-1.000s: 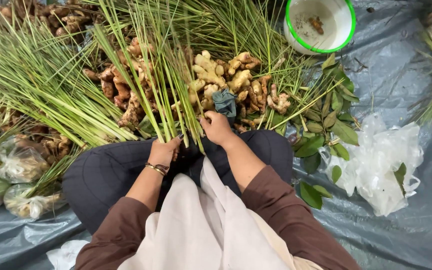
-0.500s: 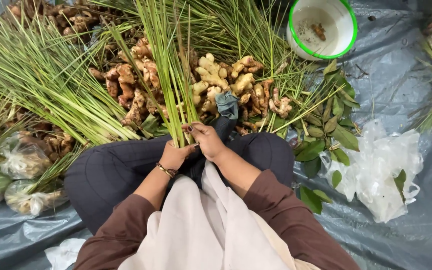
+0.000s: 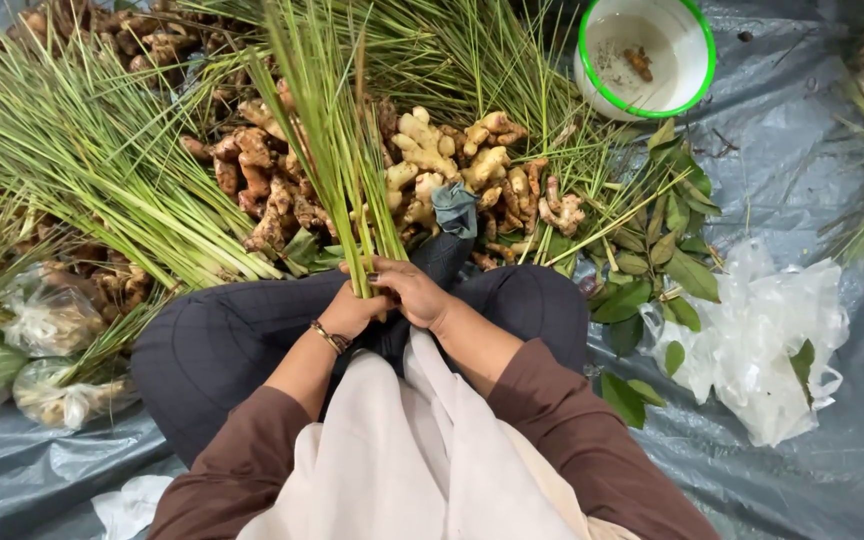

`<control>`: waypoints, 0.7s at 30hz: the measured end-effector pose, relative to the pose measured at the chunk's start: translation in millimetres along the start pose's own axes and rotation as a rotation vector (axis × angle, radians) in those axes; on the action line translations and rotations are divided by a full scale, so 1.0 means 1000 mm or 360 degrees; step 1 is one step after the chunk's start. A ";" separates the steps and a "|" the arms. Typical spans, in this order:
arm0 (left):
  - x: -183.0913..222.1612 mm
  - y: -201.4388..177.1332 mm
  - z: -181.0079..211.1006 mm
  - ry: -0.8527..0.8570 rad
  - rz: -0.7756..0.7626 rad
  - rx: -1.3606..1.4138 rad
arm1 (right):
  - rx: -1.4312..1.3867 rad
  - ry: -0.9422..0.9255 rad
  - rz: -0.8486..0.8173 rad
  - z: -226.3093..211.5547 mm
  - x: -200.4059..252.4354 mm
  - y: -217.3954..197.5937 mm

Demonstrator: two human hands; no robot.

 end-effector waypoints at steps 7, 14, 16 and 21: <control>0.007 -0.006 -0.026 -0.0159 -0.0123 -0.0543 | -0.0158 -0.0364 0.0088 -0.026 0.010 0.003; 0.026 0.041 0.012 -0.0167 -0.0223 -0.0075 | -0.0152 -0.0395 0.0322 -0.043 0.016 0.008; 0.021 0.034 0.005 -0.0116 -0.0200 -0.0095 | -0.0073 -0.0384 0.0334 -0.045 0.017 -0.001; 0.019 -0.030 0.014 0.0069 0.0364 -0.0118 | 0.0807 -0.0356 0.0497 -0.108 0.048 -0.058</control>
Point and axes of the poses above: each hand's wrist, its own x-axis away from the middle knuckle, its own y-axis out of the palm, z = x × y, the point moved 7 cm from there along -x, towards the middle knuckle, and after that the axes turned 9 degrees about y, right-handed, at the moved point
